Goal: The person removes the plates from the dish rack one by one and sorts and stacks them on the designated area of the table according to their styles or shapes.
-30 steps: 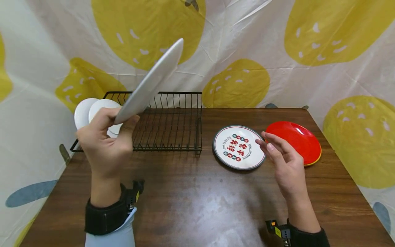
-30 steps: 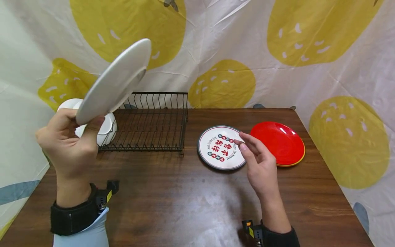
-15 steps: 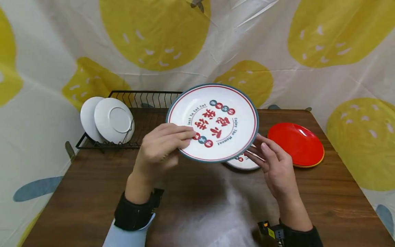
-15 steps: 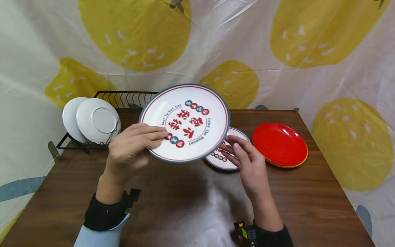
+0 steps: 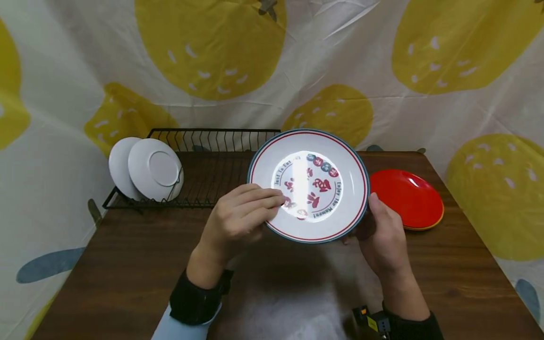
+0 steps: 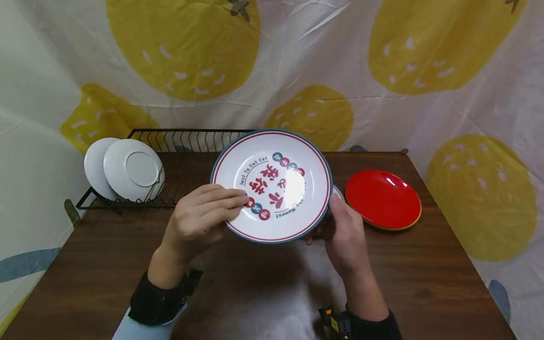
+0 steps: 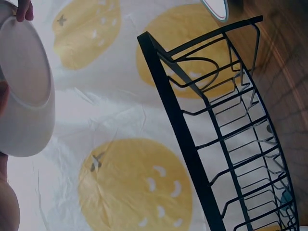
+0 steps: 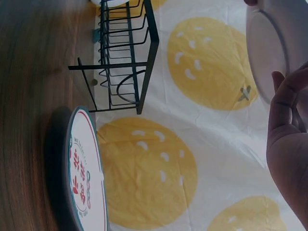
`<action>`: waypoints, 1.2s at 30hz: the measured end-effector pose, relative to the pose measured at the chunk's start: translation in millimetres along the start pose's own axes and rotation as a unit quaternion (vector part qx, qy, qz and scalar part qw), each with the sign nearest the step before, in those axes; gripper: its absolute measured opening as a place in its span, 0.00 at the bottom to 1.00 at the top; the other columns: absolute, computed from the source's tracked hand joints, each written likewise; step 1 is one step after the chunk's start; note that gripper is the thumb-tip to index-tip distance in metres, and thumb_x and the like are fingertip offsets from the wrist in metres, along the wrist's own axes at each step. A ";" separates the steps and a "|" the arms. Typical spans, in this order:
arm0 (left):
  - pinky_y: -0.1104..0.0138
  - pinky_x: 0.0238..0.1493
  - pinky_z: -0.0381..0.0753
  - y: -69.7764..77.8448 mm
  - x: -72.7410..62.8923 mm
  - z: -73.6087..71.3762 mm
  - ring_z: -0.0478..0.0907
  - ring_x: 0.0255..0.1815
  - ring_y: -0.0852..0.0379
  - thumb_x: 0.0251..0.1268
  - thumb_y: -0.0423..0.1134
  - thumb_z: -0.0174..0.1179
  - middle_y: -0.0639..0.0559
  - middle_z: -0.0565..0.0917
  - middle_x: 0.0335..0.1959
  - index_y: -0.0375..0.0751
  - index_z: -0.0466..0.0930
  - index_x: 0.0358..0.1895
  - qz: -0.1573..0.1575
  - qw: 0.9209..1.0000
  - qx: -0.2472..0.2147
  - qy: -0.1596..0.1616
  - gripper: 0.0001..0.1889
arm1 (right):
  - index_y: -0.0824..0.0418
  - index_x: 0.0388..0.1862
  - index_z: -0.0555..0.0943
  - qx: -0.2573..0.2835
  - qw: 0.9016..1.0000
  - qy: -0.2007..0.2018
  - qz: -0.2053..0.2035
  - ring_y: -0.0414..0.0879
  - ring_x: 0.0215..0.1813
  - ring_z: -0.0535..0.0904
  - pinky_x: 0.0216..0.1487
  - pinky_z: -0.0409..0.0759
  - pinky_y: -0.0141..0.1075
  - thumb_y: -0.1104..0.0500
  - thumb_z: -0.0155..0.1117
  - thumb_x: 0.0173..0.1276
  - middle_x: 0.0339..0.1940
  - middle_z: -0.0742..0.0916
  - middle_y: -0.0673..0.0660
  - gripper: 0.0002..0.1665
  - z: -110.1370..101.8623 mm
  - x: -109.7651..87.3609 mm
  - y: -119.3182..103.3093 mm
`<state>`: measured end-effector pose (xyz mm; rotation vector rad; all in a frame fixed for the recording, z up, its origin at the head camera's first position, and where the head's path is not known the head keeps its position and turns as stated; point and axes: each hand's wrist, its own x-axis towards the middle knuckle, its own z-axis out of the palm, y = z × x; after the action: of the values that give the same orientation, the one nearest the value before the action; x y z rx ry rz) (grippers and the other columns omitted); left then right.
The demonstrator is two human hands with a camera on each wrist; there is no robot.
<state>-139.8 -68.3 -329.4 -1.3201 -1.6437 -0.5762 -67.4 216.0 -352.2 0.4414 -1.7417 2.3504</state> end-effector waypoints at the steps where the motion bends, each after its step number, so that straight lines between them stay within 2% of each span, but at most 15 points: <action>1: 0.60 0.49 0.91 0.6 -0.9 0.0 0.93 0.45 0.53 0.71 0.28 0.64 0.47 0.95 0.42 0.36 0.92 0.36 -0.002 1.000 -0.001 0.000 0.08 | 0.61 0.63 0.81 -0.004 1.000 0.004 0.003 0.45 0.32 0.84 0.35 0.89 0.31 0.53 0.38 0.91 0.43 0.92 0.50 0.24 0.5 -0.4 -0.3; 5: 0.60 0.51 0.91 2.5 -3.8 0.0 0.93 0.46 0.53 0.70 0.27 0.65 0.47 0.95 0.43 0.36 0.93 0.37 -0.009 1.000 -0.004 -0.003 0.07 | 0.63 0.65 0.81 -0.020 0.999 0.022 0.011 0.45 0.33 0.86 0.36 0.90 0.31 0.56 0.42 0.90 0.45 0.93 0.51 0.21 2.5 -2.7 -0.9; 9: 0.56 0.63 0.89 3.5 -4.8 0.3 0.93 0.47 0.52 0.68 0.27 0.67 0.47 0.95 0.43 0.36 0.92 0.37 -0.016 1.000 -0.009 -0.008 0.05 | 0.66 0.67 0.79 -0.022 0.999 0.027 0.003 0.46 0.32 0.87 0.36 0.90 0.31 0.58 0.44 0.89 0.46 0.94 0.53 0.21 2.6 -4.1 -0.6; 14: 0.45 0.77 0.78 4.6 -9.3 2.7 0.92 0.52 0.48 0.60 0.25 0.71 0.48 0.95 0.44 0.39 0.89 0.33 -0.031 1.000 -0.007 0.001 0.05 | 0.67 0.69 0.78 -0.016 0.999 0.031 0.001 0.46 0.32 0.88 0.36 0.91 0.32 0.61 0.45 0.88 0.46 0.94 0.54 0.21 1.7 -5.0 -0.4; 17: 0.41 0.82 0.70 5.9 -12.0 4.0 0.87 0.60 0.44 0.58 0.25 0.73 0.48 0.94 0.49 0.41 0.90 0.33 -0.070 0.998 -0.008 -0.006 0.06 | 0.66 0.70 0.78 -0.014 0.999 0.045 0.013 0.46 0.32 0.88 0.36 0.91 0.31 0.60 0.47 0.88 0.46 0.94 0.54 0.21 2.0 -5.9 -0.8; 20: 0.43 0.85 0.67 7.4 -13.8 5.6 0.78 0.71 0.39 0.58 0.24 0.70 0.44 0.90 0.60 0.43 0.91 0.35 -0.125 0.992 -0.013 -0.021 0.09 | 0.66 0.70 0.78 -0.016 0.998 0.059 0.021 0.44 0.34 0.88 0.38 0.91 0.30 0.59 0.48 0.88 0.46 0.94 0.53 0.21 2.5 -6.4 -1.5; 24: 0.45 0.84 0.68 10.2 -15.9 8.9 0.63 0.81 0.33 0.55 0.21 0.68 0.34 0.74 0.77 0.39 0.88 0.53 -0.216 0.975 -0.045 -0.015 0.21 | 0.67 0.71 0.77 0.002 0.998 0.061 0.018 0.42 0.39 0.88 0.46 0.91 0.28 0.61 0.48 0.88 0.48 0.93 0.52 0.21 2.1 -6.2 -0.8; 26: 0.46 0.81 0.72 12.2 -17.0 10.5 0.61 0.84 0.34 0.56 0.21 0.69 0.33 0.65 0.82 0.34 0.80 0.66 -0.274 0.958 -0.083 -0.004 0.31 | 0.67 0.71 0.77 0.015 0.998 0.057 0.018 0.41 0.41 0.88 0.48 0.90 0.28 0.62 0.47 0.88 0.50 0.93 0.52 0.22 1.8 -6.2 -0.2; 28: 0.49 0.80 0.75 14.7 -17.2 11.7 0.64 0.83 0.40 0.60 0.22 0.70 0.35 0.63 0.84 0.33 0.69 0.76 -0.342 0.929 -0.141 0.003 0.38 | 0.67 0.72 0.76 0.020 0.998 0.054 0.022 0.41 0.41 0.87 0.49 0.90 0.27 0.61 0.47 0.88 0.51 0.92 0.51 0.22 1.7 -6.5 0.0; 29: 0.52 0.76 0.79 16.2 -17.7 12.1 0.68 0.82 0.46 0.64 0.22 0.67 0.36 0.65 0.83 0.33 0.64 0.79 -0.380 0.908 -0.179 0.008 0.40 | 0.67 0.73 0.76 0.019 0.998 0.052 0.025 0.41 0.42 0.87 0.49 0.90 0.27 0.61 0.47 0.88 0.52 0.92 0.51 0.22 1.5 -6.8 0.2; 31: 0.66 0.56 0.91 19.2 -18.6 12.4 0.86 0.58 0.57 0.73 0.24 0.60 0.35 0.74 0.77 0.34 0.60 0.82 -0.447 0.860 -0.248 0.019 0.36 | 0.66 0.74 0.74 0.015 0.998 0.051 0.032 0.41 0.43 0.88 0.51 0.90 0.28 0.61 0.48 0.88 0.53 0.92 0.51 0.23 1.1 -7.3 0.1; 32: 0.72 0.45 0.90 20.5 -18.8 12.2 0.86 0.45 0.62 0.78 0.26 0.55 0.34 0.81 0.69 0.35 0.60 0.82 -0.476 0.835 -0.274 0.024 0.32 | 0.67 0.75 0.73 0.010 0.998 0.051 0.035 0.41 0.44 0.88 0.51 0.90 0.29 0.61 0.48 0.88 0.55 0.92 0.52 0.23 1.1 -7.4 0.0; 34: 0.75 0.29 0.80 22.2 -20.0 12.4 0.77 0.26 0.64 0.85 0.30 0.47 0.36 0.87 0.55 0.34 0.63 0.80 -0.516 0.794 -0.320 0.036 0.26 | 0.67 0.77 0.71 0.003 0.998 0.051 0.040 0.41 0.46 0.89 0.53 0.91 0.30 0.60 0.48 0.88 0.57 0.91 0.52 0.24 0.8 -7.6 -0.1; 35: 0.74 0.25 0.74 22.8 -20.6 12.7 0.70 0.22 0.64 0.87 0.33 0.44 0.39 0.87 0.50 0.33 0.65 0.79 -0.529 0.779 -0.333 0.039 0.24 | 0.66 0.77 0.71 0.000 0.998 0.051 0.041 0.41 0.47 0.89 0.54 0.91 0.30 0.60 0.48 0.88 0.59 0.91 0.52 0.25 0.5 -7.6 0.1; 36: 0.74 0.23 0.70 23.2 -21.0 13.3 0.66 0.20 0.64 0.88 0.34 0.43 0.43 0.87 0.45 0.32 0.68 0.77 -0.538 0.771 -0.338 0.039 0.23 | 0.66 0.78 0.70 -0.003 0.998 0.051 0.043 0.41 0.48 0.89 0.54 0.91 0.30 0.59 0.49 0.88 0.60 0.90 0.52 0.25 0.1 -7.7 0.3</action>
<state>-123.0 -60.8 -358.0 -0.6036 -2.1203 -2.0260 -60.2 216.0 -355.1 0.2466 -1.7534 2.3794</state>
